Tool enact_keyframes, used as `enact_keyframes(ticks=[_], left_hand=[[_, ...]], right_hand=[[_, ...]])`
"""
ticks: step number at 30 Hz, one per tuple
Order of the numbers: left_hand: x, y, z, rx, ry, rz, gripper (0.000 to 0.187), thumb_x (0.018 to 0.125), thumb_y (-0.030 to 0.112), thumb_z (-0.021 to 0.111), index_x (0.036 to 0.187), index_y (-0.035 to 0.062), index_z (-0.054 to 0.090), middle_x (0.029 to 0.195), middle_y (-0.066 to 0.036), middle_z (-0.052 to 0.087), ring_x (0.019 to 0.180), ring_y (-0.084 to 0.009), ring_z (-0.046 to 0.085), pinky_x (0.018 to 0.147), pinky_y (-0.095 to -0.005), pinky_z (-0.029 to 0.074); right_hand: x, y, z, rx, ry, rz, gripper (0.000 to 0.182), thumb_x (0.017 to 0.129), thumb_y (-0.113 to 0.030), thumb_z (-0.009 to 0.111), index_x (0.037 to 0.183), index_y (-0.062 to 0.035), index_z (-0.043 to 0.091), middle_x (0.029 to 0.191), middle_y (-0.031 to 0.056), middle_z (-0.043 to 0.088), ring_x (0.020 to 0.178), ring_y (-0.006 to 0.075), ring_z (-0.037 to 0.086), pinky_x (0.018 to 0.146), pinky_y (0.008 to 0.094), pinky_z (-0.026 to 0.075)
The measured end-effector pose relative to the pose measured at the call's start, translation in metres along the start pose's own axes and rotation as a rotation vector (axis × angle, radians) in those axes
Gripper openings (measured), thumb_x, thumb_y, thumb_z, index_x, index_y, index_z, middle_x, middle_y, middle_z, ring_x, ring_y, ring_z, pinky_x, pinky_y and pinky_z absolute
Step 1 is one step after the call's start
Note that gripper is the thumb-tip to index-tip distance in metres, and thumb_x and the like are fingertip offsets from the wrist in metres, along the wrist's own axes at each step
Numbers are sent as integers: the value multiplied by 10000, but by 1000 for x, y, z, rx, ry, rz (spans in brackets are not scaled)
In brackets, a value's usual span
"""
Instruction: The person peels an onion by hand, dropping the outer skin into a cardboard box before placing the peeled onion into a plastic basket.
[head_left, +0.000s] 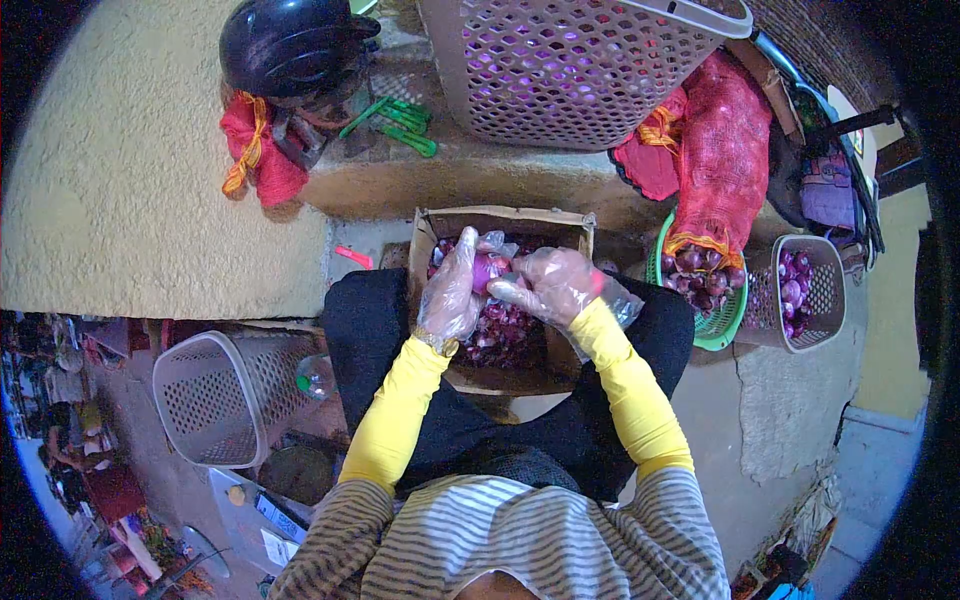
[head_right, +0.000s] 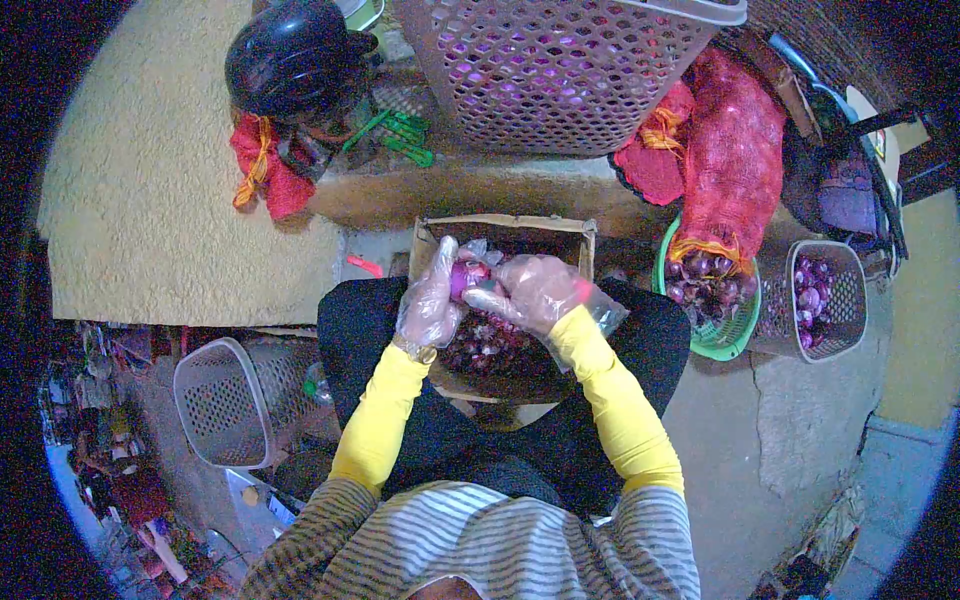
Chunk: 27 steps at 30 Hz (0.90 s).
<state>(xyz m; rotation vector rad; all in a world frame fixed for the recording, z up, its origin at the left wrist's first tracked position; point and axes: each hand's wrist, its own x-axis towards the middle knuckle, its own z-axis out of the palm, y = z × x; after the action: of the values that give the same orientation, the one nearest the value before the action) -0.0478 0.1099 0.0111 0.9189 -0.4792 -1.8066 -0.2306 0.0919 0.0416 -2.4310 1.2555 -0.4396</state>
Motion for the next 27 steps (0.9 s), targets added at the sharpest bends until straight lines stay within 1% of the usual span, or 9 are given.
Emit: enact_keyframes(ticks=[4,6,9,16,18,19,21,25,27], left_hand=[[0,-2,-1,-14,11,-14,479,1064,451,451,1220,36,632,1131,-90,690,1033,-197,651,965,-366,518],[-4,0,3,-8,1,-4,477,1062,457,450,1220,46,633,1131,-93,690,1029,-199,655,961,-370,519],[-11,7,13,53,49,1,474,1053,482,459,1128,49,634,1056,-109,695,949,-208,677,866,-368,564],[-10,0,8,43,77,-31,480,1051,490,458,1121,51,638,1052,-107,700,934,-204,679,861,-364,567],[-20,0,15,244,-2,245,500,1043,504,468,1155,45,634,1066,-107,695,946,-208,683,868,-364,572],[-19,4,16,243,-2,244,500,1043,504,468,1155,45,634,1066,-107,695,946,-208,683,868,-364,572],[-13,13,15,-35,35,-142,499,1066,442,445,1272,19,612,1177,-120,673,1019,-221,672,899,-353,570],[1,1,1,-77,-61,-110,514,1066,436,448,1292,-3,591,1246,-128,639,1066,-238,655,909,-374,565],[0,3,2,-206,-29,-98,473,1057,408,487,1260,-6,597,1245,-124,631,1086,-245,635,905,-381,555]], right_hand=[[-1,-4,-6,-11,6,-28,546,882,-612,618,824,-76,705,698,163,656,678,377,665,603,487,511],[-1,-4,-8,-41,-95,-7,652,880,-705,544,771,-84,709,773,179,684,724,381,682,659,509,537],[-1,-2,-6,-81,-140,-39,594,871,-660,599,756,-84,691,683,158,649,649,367,657,599,486,512],[-3,2,-3,-113,-153,-88,635,853,-707,578,740,-93,698,687,152,653,647,361,658,593,487,509],[-3,-1,-8,-136,-159,-34,654,838,-731,578,820,-90,712,691,145,658,655,344,663,597,479,510],[-3,-5,-13,-136,-160,-34,654,838,-731,578,820,-90,712,691,145,658,655,344,663,597,479,510],[-3,-12,-23,3,-75,26,681,775,-743,649,976,-96,724,709,114,661,657,313,664,594,462,508],[-3,-6,-21,151,-94,116,676,697,-654,794,1105,-121,712,757,79,670,671,241,650,606,404,509],[-3,-1,-2,381,165,152,586,673,-582,846,992,-118,681,759,59,640,668,257,644,637,388,525]])
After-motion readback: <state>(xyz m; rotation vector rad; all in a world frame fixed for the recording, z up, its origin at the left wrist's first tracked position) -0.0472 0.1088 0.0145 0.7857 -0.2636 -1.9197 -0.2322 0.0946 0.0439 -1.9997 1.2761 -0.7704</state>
